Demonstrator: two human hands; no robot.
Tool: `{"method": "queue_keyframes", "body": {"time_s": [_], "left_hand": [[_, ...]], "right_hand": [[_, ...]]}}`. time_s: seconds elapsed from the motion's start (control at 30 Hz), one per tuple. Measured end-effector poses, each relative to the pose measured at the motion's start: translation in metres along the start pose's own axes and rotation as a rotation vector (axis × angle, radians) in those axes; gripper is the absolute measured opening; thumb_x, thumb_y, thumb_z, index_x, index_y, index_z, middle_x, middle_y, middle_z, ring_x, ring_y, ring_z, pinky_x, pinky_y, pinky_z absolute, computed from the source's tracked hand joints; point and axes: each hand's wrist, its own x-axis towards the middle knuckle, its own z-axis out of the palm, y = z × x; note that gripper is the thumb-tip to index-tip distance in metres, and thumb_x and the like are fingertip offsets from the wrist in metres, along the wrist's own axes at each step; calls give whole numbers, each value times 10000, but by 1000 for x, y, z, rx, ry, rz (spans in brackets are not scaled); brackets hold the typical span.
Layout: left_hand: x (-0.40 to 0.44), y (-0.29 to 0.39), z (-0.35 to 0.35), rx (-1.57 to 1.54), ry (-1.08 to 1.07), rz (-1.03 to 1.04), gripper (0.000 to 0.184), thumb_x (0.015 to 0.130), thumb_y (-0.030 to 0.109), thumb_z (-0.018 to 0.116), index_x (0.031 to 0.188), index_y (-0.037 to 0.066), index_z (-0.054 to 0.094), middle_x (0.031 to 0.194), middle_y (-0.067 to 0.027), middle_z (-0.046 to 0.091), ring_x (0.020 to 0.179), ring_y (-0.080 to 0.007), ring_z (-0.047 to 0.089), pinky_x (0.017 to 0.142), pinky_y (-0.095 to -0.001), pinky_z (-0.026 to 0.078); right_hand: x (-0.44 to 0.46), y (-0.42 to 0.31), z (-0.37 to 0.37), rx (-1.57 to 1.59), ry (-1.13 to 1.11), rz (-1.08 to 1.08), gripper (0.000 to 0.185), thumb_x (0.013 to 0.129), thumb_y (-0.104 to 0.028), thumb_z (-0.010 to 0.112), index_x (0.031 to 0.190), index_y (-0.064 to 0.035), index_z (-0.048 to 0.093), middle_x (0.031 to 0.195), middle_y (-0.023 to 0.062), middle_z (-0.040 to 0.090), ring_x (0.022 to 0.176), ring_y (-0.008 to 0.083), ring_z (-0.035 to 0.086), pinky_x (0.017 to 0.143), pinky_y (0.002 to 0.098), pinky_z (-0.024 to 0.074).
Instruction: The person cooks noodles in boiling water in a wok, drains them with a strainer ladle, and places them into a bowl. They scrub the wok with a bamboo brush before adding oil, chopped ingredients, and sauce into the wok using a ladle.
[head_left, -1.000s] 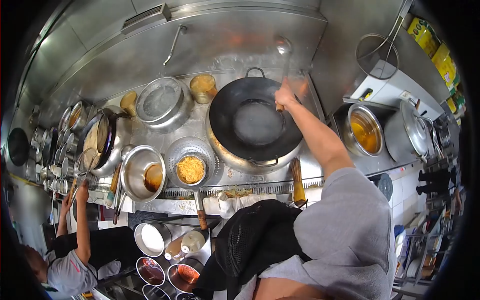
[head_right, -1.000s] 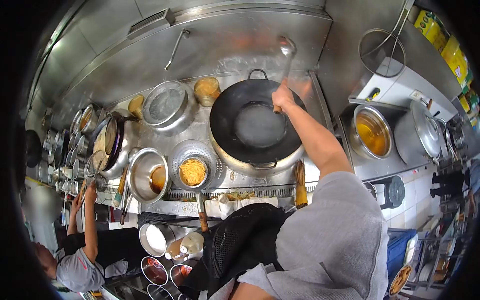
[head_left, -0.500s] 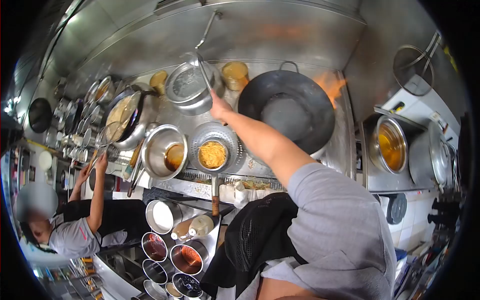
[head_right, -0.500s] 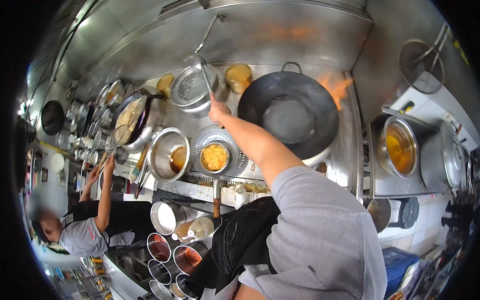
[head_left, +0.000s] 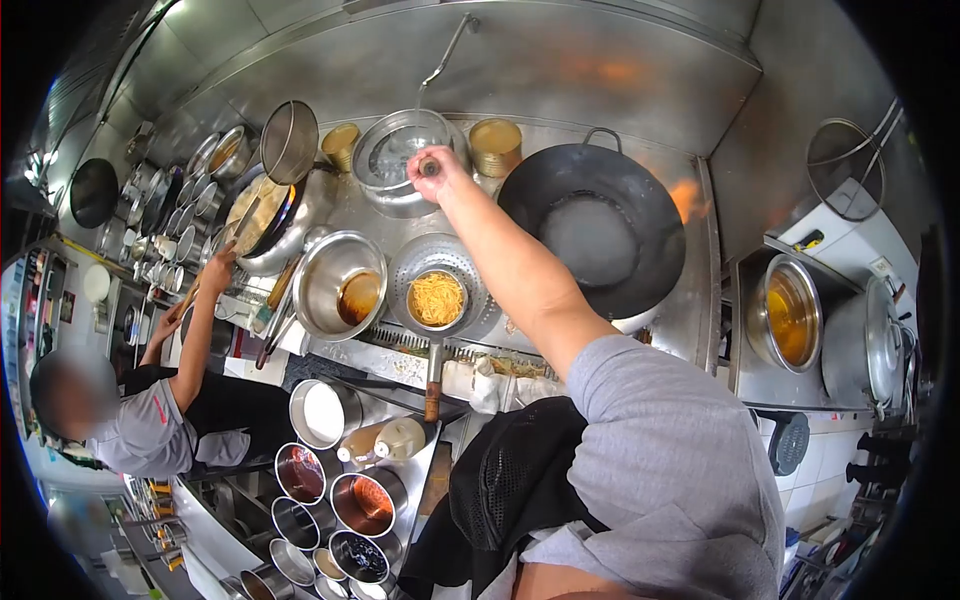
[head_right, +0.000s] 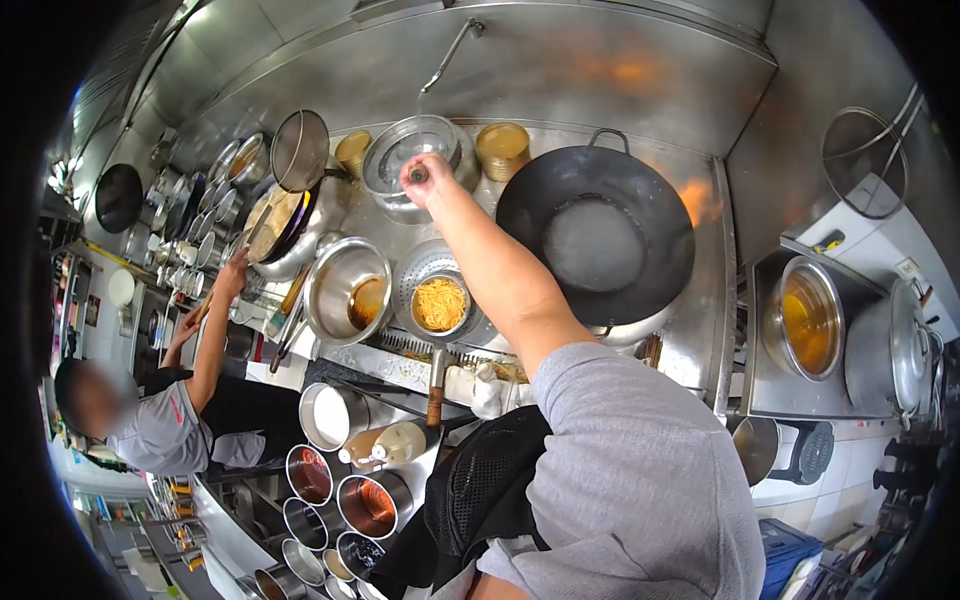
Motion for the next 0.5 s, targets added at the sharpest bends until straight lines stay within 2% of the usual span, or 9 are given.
{"method": "queue_keyframes", "body": {"time_s": [0.03, 0.13, 0.3, 0.37, 0.5], "left_hand": [[-2, -2, 2, 4, 0, 3, 316, 952, 129, 582, 1216, -42, 555, 992, -133, 659, 851, -277, 629, 709, -380, 511], [-10, -13, 8, 8, -1, 29, 318, 952, 129, 582, 1217, -43, 555, 991, -134, 659, 851, -278, 628, 710, -380, 511], [-21, -33, 24, 31, -16, 111, 320, 951, 129, 582, 1220, -45, 554, 989, -134, 658, 851, -280, 628, 711, -381, 510], [-23, -45, 34, 46, -21, 160, 322, 952, 128, 582, 1221, -45, 554, 988, -135, 658, 851, -281, 627, 712, -381, 510], [-35, -77, 51, 95, -23, 294, 324, 952, 128, 582, 1223, -46, 554, 986, -136, 658, 851, -282, 627, 713, -381, 509]], "right_hand": [[-9, -13, 6, 106, -17, 38, 79, 798, -40, 503, 729, -30, 466, 605, 76, 475, 495, 186, 507, 457, 300, 476], [-35, -52, 22, 146, -67, 22, 81, 804, -34, 505, 733, -30, 466, 608, 65, 473, 500, 166, 507, 462, 278, 478], [-90, -127, 40, -7, -80, -76, 81, 800, -34, 518, 734, -33, 470, 596, 68, 465, 497, 178, 499, 475, 288, 478], [-115, -155, 39, -297, -42, -312, 101, 789, -40, 531, 703, -37, 479, 590, 77, 463, 518, 211, 507, 473, 314, 472], [-177, -231, 20, -365, 46, -419, 156, 791, -52, 540, 647, -50, 478, 596, 86, 477, 550, 229, 518, 472, 325, 465]]}}
